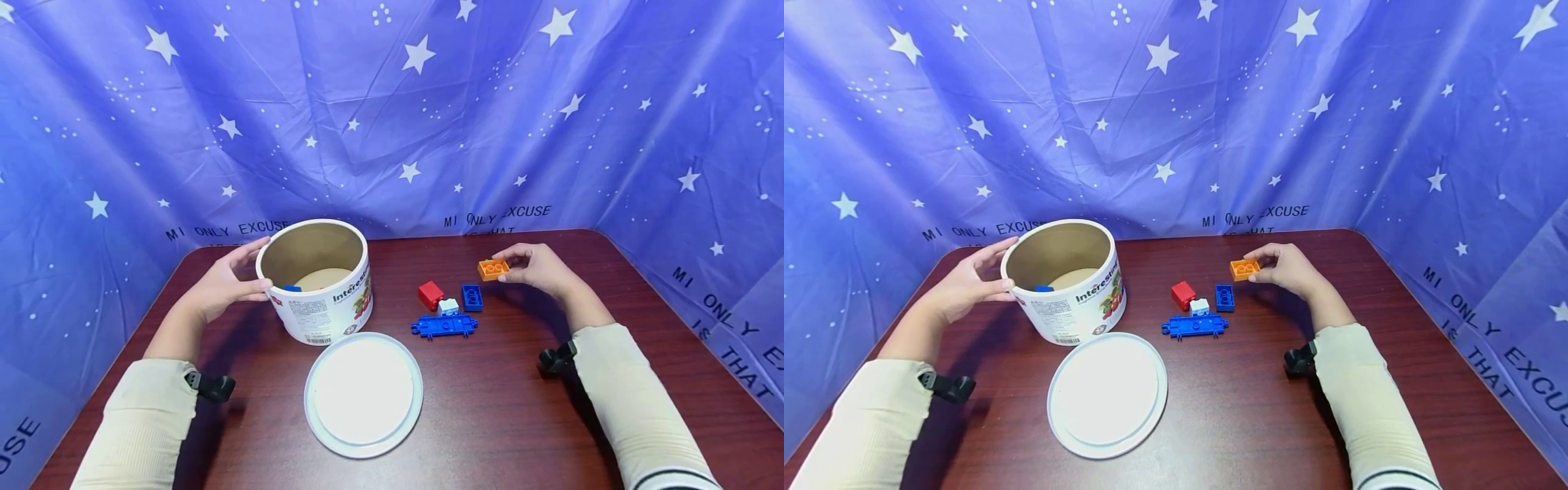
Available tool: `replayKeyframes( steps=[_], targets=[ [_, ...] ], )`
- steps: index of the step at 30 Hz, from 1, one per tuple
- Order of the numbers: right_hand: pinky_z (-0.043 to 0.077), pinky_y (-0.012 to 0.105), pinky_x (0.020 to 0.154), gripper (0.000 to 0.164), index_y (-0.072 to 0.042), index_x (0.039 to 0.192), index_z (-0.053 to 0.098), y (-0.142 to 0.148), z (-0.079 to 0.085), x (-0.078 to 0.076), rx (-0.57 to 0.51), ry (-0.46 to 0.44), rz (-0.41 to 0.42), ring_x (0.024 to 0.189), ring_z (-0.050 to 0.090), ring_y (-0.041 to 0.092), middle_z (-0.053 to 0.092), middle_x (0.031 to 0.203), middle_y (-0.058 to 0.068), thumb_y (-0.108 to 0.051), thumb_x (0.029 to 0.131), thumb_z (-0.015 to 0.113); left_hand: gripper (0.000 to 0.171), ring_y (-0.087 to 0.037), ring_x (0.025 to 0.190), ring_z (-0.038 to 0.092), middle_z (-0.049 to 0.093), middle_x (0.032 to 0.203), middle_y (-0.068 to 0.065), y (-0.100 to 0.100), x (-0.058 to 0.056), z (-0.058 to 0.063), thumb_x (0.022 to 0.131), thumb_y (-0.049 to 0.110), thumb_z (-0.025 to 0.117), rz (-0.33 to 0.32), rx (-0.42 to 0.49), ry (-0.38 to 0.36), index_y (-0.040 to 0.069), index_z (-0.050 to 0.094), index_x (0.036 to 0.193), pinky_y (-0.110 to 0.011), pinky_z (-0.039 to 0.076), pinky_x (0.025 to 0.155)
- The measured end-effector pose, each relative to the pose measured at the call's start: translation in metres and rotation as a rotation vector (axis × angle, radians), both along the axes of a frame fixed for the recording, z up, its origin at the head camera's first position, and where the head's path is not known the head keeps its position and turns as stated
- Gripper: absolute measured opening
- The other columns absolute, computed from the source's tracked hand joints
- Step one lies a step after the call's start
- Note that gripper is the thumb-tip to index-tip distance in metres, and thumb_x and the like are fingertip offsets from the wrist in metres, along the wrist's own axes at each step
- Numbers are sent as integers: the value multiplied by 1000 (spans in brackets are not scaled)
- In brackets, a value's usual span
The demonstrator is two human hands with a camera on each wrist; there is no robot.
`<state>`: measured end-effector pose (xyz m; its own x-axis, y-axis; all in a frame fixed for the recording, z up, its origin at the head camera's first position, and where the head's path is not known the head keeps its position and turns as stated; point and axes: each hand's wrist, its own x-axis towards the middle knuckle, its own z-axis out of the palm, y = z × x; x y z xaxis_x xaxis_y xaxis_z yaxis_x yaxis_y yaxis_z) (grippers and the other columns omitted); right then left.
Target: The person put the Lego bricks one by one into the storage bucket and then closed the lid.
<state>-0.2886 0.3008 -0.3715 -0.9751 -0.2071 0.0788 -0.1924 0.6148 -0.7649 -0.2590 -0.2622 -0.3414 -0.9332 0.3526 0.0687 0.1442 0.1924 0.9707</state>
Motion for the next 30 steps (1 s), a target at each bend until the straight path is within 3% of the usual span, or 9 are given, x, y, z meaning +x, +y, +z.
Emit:
replayKeyframes(
  steps=[9, 30],
  targets=[
    [54, 19, 69, 42, -1, 117, 69, -14, 20, -1, 29, 72, 37, 89, 59, 23, 65, 106, 17, -7, 77, 82, 87, -23, 109, 59, 30, 148, -28, 0, 0, 1, 85, -5, 69, 2, -1, 0, 6, 20, 155, -45, 59, 78],
    [54, 27, 67, 39, -8, 116, 71, -60, 71, -3, 18, 117, 109, 89, 56, 23, 63, 99, 9, -7, 78, 82, 86, -24, 108, 61, 29, 149, -27, 0, -1, -2, 85, -7, 67, 5, -1, -7, 8, 20, 156, -45, 59, 78]
  ],
)
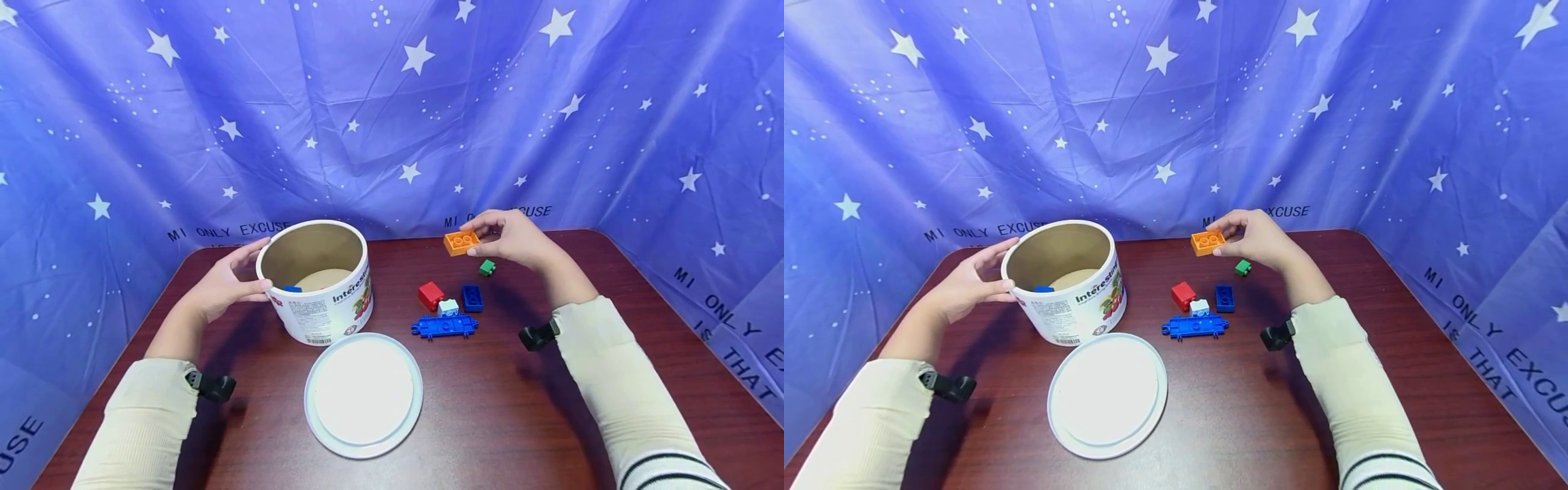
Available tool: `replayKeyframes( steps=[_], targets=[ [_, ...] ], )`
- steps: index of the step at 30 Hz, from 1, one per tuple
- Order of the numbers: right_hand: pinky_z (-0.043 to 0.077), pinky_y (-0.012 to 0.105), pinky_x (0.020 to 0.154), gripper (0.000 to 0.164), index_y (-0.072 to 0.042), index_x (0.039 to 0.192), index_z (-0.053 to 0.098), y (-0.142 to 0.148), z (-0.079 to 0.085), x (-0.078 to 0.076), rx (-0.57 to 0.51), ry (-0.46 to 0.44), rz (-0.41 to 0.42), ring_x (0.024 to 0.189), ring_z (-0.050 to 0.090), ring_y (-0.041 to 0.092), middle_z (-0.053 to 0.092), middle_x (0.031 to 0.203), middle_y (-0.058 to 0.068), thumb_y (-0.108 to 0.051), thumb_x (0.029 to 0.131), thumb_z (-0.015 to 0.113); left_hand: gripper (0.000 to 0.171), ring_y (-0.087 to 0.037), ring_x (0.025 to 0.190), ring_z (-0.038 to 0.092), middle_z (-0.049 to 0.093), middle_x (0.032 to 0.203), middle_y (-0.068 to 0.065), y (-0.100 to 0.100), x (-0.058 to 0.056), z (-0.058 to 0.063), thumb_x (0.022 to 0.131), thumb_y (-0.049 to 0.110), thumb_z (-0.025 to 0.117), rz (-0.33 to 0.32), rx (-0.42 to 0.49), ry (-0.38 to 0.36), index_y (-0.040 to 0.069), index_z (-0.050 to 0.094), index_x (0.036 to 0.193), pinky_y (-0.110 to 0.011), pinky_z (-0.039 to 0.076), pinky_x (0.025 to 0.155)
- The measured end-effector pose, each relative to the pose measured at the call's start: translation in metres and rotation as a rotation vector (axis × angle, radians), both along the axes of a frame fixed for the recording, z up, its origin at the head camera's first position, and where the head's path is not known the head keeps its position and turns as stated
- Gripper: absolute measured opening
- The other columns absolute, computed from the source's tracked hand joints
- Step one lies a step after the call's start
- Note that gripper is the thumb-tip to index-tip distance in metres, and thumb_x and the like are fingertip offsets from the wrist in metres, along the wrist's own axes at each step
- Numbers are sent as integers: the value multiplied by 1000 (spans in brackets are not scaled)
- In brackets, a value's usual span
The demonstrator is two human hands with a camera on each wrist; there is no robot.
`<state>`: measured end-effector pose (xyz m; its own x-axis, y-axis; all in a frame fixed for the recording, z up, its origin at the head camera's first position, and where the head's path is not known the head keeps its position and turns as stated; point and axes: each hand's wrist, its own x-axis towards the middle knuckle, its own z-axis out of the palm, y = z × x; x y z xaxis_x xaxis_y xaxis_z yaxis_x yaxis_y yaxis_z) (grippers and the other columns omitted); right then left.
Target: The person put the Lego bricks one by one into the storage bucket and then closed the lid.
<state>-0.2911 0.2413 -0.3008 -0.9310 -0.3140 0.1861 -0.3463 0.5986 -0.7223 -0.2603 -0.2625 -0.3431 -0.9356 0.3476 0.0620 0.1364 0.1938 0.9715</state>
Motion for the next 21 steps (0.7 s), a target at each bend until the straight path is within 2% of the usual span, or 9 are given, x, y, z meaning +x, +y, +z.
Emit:
replayKeyframes(
  steps=[11, 15, 21],
  targets=[
    [57, 30, 72, 39, -12, 116, 72, -26, 24, 2, 11, 21, 82, 95, 61, 24, 64, 104, 7, -16, 79, 83, 85, -24, 106, 62, 29, 148, -27, 1, 1, 1, 86, -8, 66, 2, -5, -1, 7, 20, 156, -52, 56, 81],
    [58, 29, 75, 38, -12, 115, 72, -37, 31, 1, 3, 18, 113, 96, 61, 22, 66, 108, 4, -14, 79, 83, 86, -23, 106, 62, 29, 148, -27, 0, 1, 1, 85, -7, 68, 1, -4, -2, 7, 20, 156, -53, 56, 81],
    [57, 28, 81, 37, -12, 111, 74, -55, 39, -1, -14, 65, 188, 95, 60, 18, 67, 107, 2, -10, 76, 84, 87, -23, 107, 61, 28, 149, -27, 0, 1, 1, 85, -6, 69, 0, 1, 0, 7, 20, 156, -45, 59, 78]
  ],
)
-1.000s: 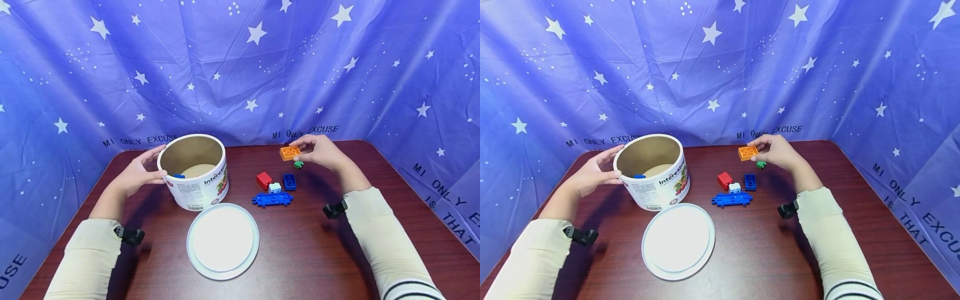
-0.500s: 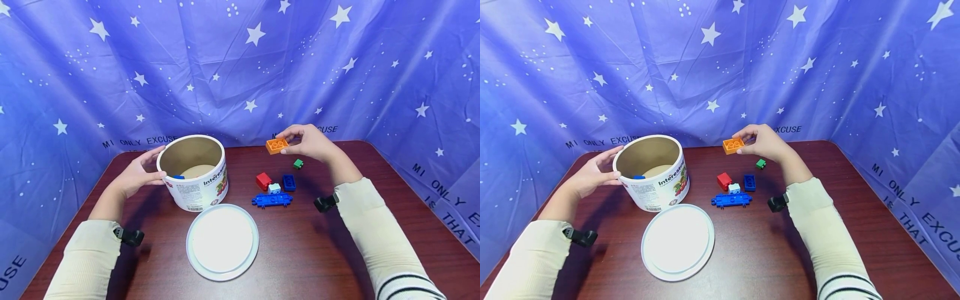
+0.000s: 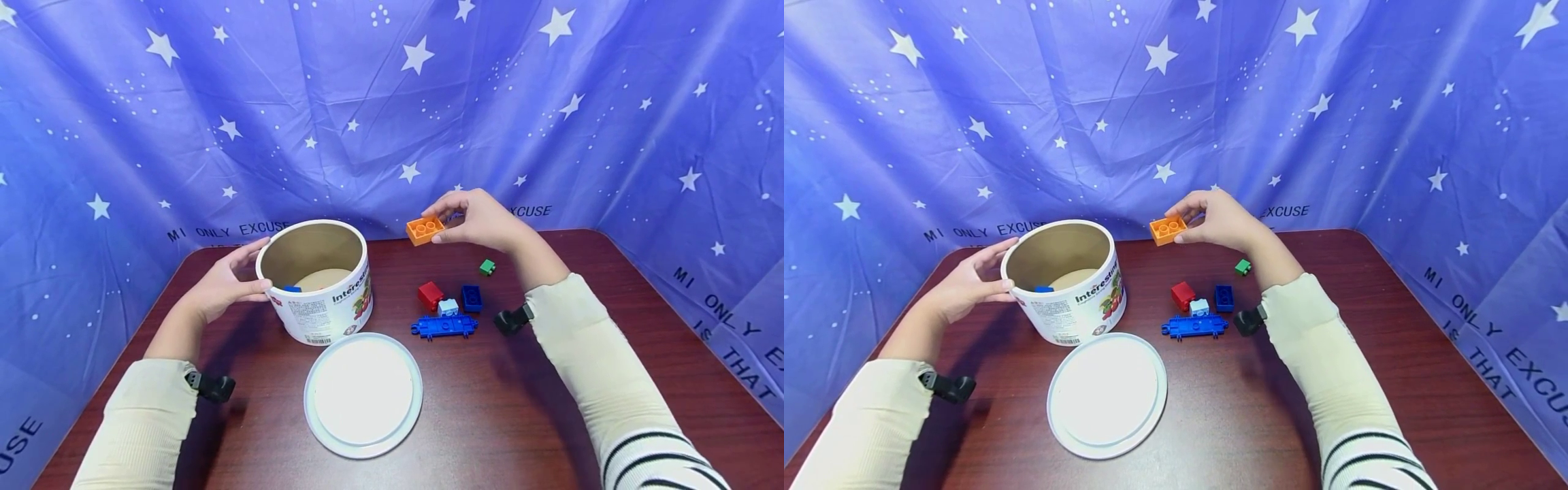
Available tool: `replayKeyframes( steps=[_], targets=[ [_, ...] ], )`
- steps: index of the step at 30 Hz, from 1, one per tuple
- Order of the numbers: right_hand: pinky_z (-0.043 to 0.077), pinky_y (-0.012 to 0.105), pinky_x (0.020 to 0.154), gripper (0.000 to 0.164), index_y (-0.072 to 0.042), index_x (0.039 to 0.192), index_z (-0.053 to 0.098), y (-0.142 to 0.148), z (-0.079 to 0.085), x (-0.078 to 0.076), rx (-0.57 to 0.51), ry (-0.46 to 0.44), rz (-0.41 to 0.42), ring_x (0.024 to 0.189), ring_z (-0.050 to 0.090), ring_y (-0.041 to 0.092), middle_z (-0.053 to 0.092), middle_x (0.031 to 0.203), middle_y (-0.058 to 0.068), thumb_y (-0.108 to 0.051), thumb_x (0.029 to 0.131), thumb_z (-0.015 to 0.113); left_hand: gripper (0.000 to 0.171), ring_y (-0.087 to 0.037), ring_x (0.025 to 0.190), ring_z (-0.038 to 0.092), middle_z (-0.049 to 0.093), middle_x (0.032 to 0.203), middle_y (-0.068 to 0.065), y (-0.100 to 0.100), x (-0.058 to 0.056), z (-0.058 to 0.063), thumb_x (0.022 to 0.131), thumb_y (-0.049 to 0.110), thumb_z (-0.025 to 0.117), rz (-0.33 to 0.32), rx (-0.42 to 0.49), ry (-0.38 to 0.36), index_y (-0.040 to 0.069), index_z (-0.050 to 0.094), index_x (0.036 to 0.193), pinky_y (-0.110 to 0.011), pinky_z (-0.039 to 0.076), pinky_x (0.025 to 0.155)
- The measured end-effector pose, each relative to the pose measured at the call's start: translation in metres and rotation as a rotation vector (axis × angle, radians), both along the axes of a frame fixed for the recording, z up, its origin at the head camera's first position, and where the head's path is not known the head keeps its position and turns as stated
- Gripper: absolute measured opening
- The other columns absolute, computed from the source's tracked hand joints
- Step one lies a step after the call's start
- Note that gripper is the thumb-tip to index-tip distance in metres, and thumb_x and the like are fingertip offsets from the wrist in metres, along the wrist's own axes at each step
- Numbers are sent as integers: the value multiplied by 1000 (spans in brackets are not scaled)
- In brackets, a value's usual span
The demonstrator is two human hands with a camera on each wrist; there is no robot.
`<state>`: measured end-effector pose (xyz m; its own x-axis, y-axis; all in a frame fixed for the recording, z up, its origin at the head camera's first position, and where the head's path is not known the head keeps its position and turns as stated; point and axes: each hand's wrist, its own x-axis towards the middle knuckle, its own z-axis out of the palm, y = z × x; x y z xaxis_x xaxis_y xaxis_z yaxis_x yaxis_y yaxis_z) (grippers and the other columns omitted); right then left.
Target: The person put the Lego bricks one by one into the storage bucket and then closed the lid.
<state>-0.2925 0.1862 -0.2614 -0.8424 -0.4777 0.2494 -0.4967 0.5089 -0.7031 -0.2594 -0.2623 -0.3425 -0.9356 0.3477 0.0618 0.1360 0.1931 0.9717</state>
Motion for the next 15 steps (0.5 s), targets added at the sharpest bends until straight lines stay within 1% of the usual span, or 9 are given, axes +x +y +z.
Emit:
replayKeyframes(
  steps=[7, 15],
  targets=[
    [58, 32, 84, 35, -11, 111, 74, -19, 7, -5, -11, 1, 63, 95, 63, 17, 68, 106, 1, -11, 77, 83, 87, -23, 108, 61, 28, 149, -27, 0, 0, 0, 85, -7, 69, 0, 3, 1, 7, 20, 156, -45, 59, 78],
    [57, 33, 87, 37, -6, 112, 72, -43, 12, -11, -22, -16, 105, 97, 62, 19, 69, 107, 5, -8, 77, 83, 87, -24, 108, 60, 28, 149, -27, 0, 0, 0, 85, -7, 67, 3, -2, 1, 8, 20, 156, -43, 59, 77]
  ],
)
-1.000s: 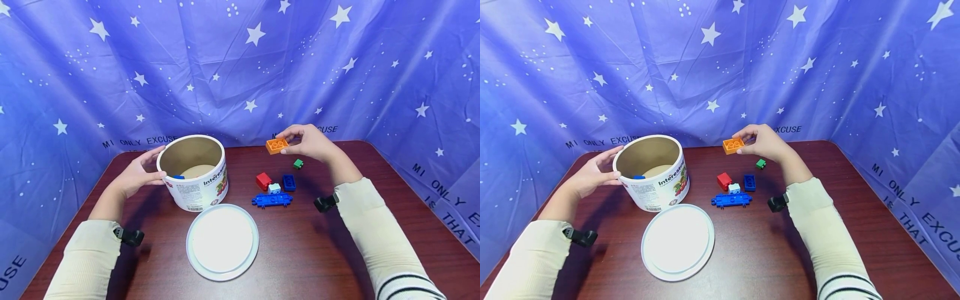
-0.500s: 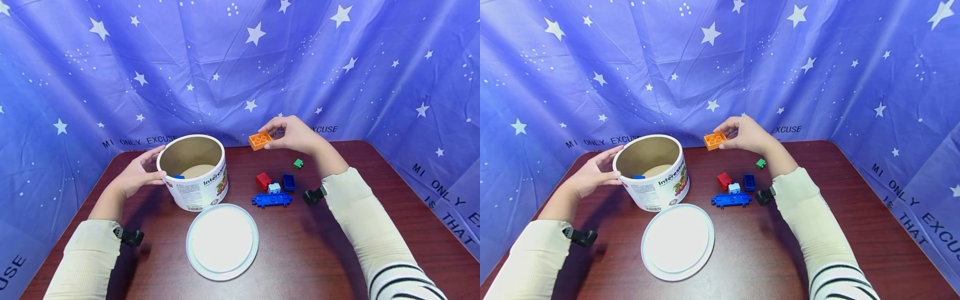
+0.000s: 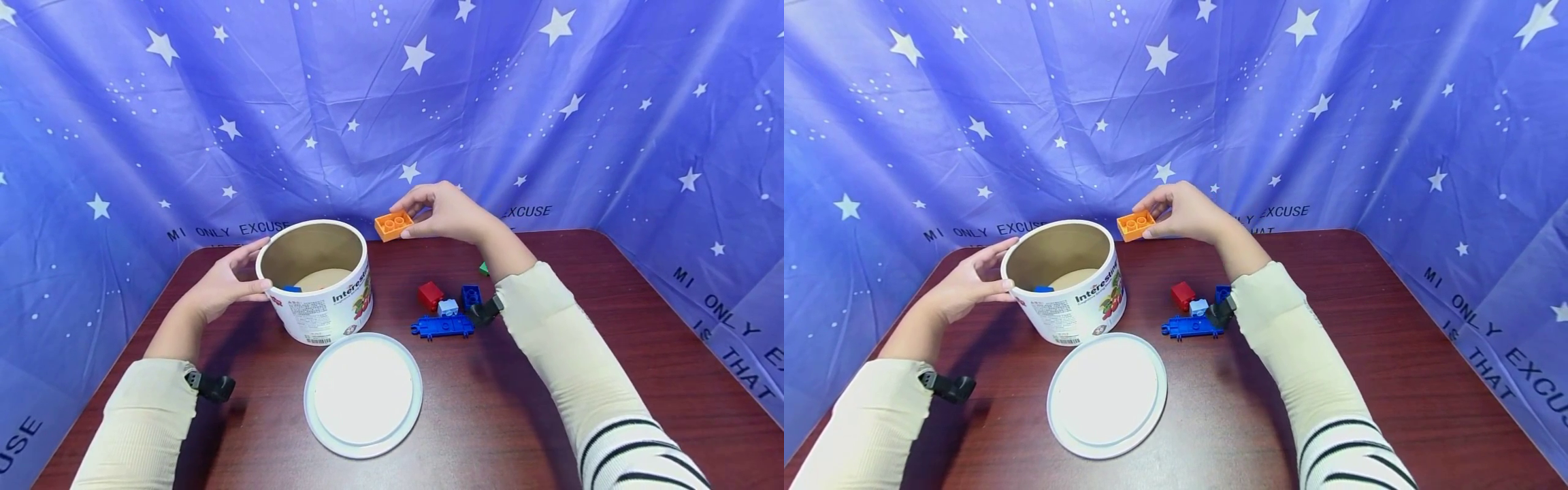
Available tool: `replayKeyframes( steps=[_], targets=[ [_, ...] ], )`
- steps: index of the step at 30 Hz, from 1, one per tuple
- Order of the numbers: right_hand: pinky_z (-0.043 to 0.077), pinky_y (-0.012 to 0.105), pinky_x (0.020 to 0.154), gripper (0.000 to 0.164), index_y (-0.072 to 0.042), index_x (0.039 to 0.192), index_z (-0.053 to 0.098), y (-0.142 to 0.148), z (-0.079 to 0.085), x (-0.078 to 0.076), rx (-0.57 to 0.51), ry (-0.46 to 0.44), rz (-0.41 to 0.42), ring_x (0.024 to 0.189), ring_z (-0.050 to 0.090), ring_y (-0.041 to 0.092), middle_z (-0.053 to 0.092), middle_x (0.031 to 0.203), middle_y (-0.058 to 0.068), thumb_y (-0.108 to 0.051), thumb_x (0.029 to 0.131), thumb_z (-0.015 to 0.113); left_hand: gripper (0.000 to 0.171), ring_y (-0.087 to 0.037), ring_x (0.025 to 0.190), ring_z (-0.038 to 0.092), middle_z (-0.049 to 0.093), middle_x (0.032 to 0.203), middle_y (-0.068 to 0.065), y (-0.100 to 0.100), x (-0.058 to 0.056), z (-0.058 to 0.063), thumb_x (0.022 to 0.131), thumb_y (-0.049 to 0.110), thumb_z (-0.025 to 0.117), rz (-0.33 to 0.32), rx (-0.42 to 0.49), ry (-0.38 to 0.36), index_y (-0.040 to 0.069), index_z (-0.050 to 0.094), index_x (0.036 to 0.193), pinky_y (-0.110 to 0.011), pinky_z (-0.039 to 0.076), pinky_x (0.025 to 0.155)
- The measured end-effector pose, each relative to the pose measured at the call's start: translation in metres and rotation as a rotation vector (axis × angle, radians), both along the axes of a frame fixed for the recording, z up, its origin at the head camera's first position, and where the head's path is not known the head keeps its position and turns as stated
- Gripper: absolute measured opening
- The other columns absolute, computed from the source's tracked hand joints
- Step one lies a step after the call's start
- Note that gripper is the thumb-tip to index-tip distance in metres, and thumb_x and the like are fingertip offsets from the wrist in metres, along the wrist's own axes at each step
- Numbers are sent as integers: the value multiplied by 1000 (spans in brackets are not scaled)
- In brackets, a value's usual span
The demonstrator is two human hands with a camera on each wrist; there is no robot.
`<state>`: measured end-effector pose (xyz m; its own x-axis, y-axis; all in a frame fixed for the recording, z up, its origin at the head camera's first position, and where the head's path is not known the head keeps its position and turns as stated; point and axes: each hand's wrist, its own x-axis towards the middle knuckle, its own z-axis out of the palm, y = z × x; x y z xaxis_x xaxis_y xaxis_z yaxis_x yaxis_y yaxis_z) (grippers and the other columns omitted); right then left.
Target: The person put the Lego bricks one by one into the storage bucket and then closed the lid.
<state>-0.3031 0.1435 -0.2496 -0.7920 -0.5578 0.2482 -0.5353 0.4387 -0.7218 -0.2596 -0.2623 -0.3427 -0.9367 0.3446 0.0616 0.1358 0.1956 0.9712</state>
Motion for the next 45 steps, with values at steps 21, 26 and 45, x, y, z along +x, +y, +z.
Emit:
replayKeyframes(
  steps=[21, 26, 45],
  targets=[
    [55, 27, 74, 37, -6, 111, 73, -67, -7, -12, 73, -87, 76, 88, 66, 17, 72, 95, 5, -6, 75, 83, 87, -23, 108, 60, 27, 148, -29, 0, 1, 0, 85, -7, 68, -20, 24, 0, 5, 19, 156, -47, 58, 80],
    [56, 25, 73, 36, -5, 112, 72, -80, -14, -14, 91, -108, 88, 90, 66, 18, 72, 98, 6, -2, 77, 80, 87, -23, 110, 59, 27, 149, -28, 0, 1, 0, 85, -6, 68, -19, 22, -4, 6, 19, 156, -46, 58, 80],
    [57, 25, 76, 35, -2, 114, 71, -114, -49, -24, -143, -160, -37, 91, 66, 17, 70, 102, 9, 2, 80, 77, 86, -24, 110, 59, 28, 148, -28, -1, 0, -1, 85, -6, 68, -14, 26, -1, 6, 19, 156, -45, 59, 79]
  ],
)
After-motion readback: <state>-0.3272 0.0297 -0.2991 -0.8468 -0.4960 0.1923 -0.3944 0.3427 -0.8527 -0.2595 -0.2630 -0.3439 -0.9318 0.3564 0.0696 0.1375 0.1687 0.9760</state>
